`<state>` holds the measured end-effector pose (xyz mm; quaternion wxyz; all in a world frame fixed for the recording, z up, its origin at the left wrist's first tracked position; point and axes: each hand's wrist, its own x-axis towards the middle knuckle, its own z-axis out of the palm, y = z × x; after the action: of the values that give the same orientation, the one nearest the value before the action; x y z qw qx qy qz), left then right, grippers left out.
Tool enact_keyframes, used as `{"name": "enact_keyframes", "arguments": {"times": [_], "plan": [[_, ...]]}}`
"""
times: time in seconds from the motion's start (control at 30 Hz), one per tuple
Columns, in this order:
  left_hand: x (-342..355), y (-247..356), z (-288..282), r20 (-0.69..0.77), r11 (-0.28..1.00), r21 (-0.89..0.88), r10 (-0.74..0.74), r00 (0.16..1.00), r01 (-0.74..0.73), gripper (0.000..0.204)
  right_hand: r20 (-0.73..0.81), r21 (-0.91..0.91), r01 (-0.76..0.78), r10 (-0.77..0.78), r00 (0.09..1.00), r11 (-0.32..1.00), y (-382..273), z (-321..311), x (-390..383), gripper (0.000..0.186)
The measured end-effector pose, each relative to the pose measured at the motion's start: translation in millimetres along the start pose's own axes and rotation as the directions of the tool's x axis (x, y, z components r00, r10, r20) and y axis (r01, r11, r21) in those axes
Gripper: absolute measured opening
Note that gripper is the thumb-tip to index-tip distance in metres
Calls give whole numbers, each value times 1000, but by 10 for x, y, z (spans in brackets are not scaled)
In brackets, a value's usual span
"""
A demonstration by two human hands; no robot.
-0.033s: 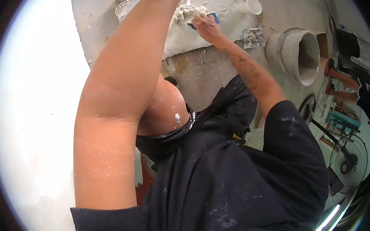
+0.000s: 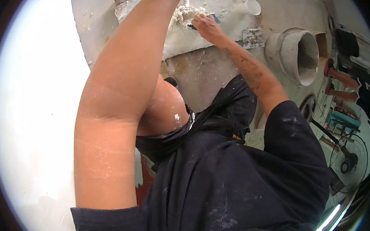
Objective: Using putty knives to scrape and mix white plaster or joint compound on a board.
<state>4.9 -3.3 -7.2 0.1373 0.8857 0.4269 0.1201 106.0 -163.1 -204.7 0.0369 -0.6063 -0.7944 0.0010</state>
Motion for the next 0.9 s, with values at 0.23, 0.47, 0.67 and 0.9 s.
{"name": "enact_keyframes", "arguments": {"times": [0.23,0.47,0.67,0.9], "plan": [[-47,-18,-106,109,998,-19,-64,992,66,25,8,77,-35,35,999,996,313,-177,296,16],[-14,74,-85,65,1000,19,-17,998,16,25,107,-54,-29,34,994,998,28,54,12,22],[-31,-4,-93,99,999,20,-28,995,26,26,-322,211,263,-186,928,941,602,-117,330,19],[14,36,-65,95,999,7,-38,995,38,26,161,-152,61,-36,986,986,123,55,329,9]]}}
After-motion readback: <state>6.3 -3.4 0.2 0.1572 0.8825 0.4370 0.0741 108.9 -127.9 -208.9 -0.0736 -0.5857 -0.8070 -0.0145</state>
